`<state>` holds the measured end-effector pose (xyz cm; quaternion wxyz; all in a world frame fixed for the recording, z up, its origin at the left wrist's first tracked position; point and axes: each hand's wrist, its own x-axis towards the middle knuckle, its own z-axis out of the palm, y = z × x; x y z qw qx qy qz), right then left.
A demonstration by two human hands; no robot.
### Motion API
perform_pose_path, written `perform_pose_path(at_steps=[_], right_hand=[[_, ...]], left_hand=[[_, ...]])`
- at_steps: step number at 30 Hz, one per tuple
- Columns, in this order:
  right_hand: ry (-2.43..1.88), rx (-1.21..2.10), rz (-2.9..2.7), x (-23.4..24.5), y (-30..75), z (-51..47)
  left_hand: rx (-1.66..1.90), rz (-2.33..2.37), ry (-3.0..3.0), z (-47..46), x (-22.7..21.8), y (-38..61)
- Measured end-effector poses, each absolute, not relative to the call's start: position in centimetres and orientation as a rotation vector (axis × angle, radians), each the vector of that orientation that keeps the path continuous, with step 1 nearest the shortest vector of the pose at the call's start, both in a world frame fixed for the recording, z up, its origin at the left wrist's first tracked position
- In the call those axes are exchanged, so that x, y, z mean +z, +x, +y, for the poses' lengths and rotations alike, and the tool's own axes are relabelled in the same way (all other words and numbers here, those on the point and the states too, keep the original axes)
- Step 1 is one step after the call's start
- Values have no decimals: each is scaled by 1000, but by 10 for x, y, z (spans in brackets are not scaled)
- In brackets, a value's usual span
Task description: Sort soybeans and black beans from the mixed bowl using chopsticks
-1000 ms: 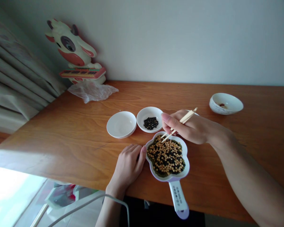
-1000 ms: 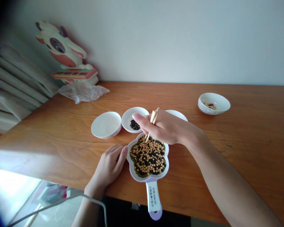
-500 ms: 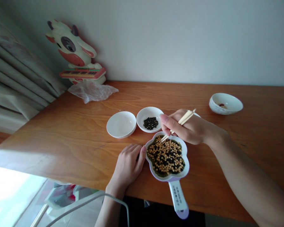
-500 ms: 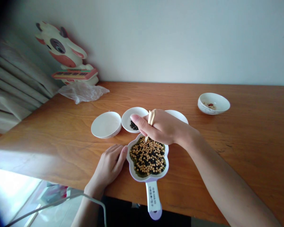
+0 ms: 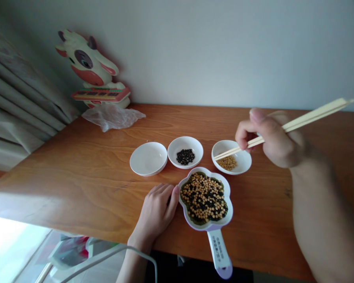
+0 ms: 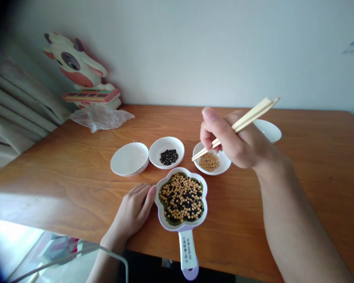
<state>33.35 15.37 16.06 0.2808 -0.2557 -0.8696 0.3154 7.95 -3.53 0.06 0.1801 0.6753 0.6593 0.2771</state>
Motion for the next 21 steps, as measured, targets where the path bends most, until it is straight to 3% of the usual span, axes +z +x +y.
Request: perform_pose_path(at_steps=[12, 21], right_hand=[[-992, 717, -2365, 173, 355, 154], [-899, 1003, -2595, 157, 316, 132]], left_hand=[[772, 1860, 1904, -37, 0, 78], [782, 1865, 1908, -36, 1, 79]])
